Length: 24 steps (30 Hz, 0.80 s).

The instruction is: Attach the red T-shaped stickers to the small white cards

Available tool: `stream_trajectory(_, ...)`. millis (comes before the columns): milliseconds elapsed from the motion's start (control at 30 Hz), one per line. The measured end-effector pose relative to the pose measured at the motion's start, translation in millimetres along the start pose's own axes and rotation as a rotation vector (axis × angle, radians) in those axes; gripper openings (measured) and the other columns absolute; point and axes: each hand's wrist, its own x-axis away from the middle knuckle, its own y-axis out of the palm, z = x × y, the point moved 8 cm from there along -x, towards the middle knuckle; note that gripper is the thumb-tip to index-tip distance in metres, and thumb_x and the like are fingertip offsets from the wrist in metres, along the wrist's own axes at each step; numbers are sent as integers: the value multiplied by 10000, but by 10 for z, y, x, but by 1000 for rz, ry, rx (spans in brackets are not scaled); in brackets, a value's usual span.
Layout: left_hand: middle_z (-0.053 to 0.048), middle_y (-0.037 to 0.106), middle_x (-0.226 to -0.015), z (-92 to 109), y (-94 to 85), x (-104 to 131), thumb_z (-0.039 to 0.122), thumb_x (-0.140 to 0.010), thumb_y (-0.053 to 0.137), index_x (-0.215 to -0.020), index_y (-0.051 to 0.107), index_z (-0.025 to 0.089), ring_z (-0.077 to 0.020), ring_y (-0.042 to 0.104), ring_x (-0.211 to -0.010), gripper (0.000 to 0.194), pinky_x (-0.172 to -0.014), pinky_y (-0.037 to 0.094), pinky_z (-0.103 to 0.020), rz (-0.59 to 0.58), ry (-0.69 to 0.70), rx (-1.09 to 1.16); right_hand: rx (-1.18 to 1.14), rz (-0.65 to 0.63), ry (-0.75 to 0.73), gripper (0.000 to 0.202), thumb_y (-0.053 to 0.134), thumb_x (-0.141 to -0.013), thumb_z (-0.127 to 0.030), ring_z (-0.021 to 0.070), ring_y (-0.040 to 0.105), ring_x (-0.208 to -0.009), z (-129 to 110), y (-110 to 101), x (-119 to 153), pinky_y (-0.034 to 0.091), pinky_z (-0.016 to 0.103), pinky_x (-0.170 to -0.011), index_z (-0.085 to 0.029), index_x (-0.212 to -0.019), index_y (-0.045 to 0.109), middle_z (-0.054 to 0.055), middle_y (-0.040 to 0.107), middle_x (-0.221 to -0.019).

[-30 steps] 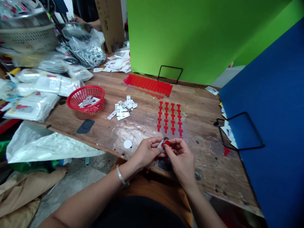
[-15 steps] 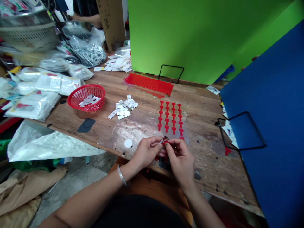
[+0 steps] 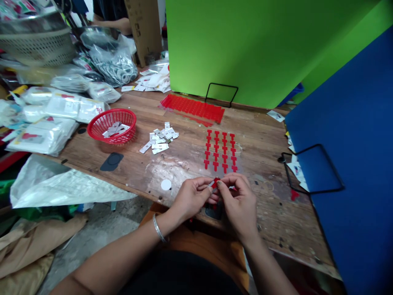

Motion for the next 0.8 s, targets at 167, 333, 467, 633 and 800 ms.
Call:
stream_trajectory(167, -28, 686, -653, -1, 8, 13, 256, -689, 715, -1000, 636, 78, -112, 657, -603, 367, -614, 547, -205, -4, -5, -20, 2, -3, 10, 77, 583, -820, -244, 135, 534, -736, -1, 1, 0, 458, 233, -580, -184, -773, 581, 22, 525, -857)
stream_trajectory(333, -37, 689, -670, -18, 15, 20, 272, -706, 702, -1016, 652, 80, -117, 654, -612, 368, -630, 544, -215, -12, -13, -40, 14, -12, 15, 79, 583, -817, -242, 129, 531, -711, 0, -8, -7, 448, 231, -578, -183, -764, 582, 16, 525, -830)
stream_trajectory(467, -41, 694, -697, -1, 21, 42, 286, -717, 693, -1027, 662, 89, -123, 648, -617, 369, -650, 541, -234, 3, -4, -60, 19, -3, 48, 89, 587, -807, -255, 134, 531, -706, 19, -4, 3, 452, 237, -578, -182, -756, 583, 18, 526, -814)
stream_trajectory(633, -51, 698, -734, 60, 35, 90, 328, -730, 684, -1005, 683, 94, -140, 649, -652, 361, -686, 539, -260, -9, 26, -119, -123, 54, 163, 198, 666, -730, -289, 114, 544, -654, 124, -22, 2, 472, 232, -547, -196, -857, 547, 13, 528, -865)
stream_trajectory(800, -78, 701, -796, 96, 37, 131, 400, -704, 713, -1051, 664, 93, -135, 650, -683, 466, -705, 534, -266, -86, -6, -132, -379, -141, 407, 479, 758, -616, -359, 103, 552, -529, 323, 77, -19, 464, 237, -486, -191, -1013, 548, -7, 590, -799)
